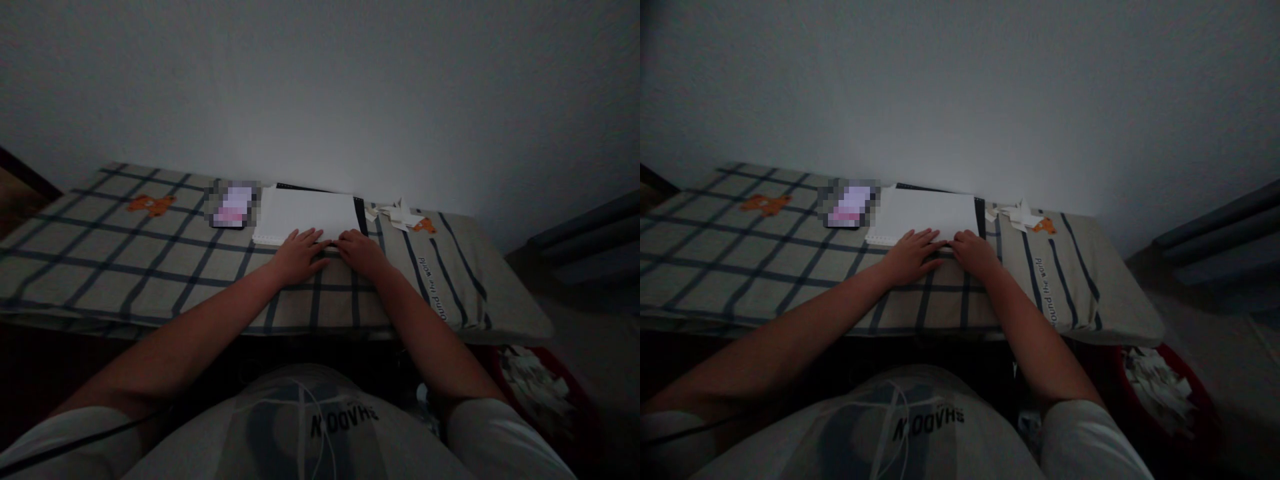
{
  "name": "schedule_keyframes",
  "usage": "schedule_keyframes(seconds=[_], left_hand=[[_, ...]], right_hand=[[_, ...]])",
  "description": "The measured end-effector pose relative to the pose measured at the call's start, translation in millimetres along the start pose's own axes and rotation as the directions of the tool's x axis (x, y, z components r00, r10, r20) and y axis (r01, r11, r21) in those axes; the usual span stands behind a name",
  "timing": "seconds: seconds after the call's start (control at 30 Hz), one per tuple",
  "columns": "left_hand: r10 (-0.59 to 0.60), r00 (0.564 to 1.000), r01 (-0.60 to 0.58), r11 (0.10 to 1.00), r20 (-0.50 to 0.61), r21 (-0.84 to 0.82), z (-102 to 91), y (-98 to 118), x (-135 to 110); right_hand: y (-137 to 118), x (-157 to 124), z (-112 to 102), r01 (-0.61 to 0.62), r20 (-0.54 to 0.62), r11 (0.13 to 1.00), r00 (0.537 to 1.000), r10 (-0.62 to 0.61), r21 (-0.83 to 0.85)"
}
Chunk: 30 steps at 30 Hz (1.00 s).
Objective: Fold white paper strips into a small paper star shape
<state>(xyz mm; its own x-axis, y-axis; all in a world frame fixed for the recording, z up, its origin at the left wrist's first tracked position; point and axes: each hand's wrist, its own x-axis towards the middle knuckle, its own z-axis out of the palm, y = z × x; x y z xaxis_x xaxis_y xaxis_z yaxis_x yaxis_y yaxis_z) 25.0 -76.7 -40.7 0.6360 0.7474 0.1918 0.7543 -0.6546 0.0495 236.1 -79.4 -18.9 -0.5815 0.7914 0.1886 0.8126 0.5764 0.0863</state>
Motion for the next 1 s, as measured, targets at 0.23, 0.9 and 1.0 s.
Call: schedule_keyframes(seconds=[0.23, 0.9, 1.0], left_hand=[[-0.015, 1.000, 0.015, 1.000, 0.004, -0.009, -2.0, 1.7, -0.3], [-0.029, 0.999, 0.029, 0.999, 0.023, -0.027, -3.1, 2.9, 1.1], [-0.021, 1.000, 0.022, 0.999, 0.020, -0.028, -2.5, 2.4, 1.4]], right_hand=[[-4.6, -2.8, -3.0, -0.069, 0.004, 0.997, 0.998, 0.069, 0.032], [-14.5, -7.1, 0.4, -0.146, -0.009, 0.989, 0.989, 0.146, -0.009], [-13.5, -7.9, 2.6, -0.153, -0.018, 0.988, 0.988, 0.153, 0.008]])
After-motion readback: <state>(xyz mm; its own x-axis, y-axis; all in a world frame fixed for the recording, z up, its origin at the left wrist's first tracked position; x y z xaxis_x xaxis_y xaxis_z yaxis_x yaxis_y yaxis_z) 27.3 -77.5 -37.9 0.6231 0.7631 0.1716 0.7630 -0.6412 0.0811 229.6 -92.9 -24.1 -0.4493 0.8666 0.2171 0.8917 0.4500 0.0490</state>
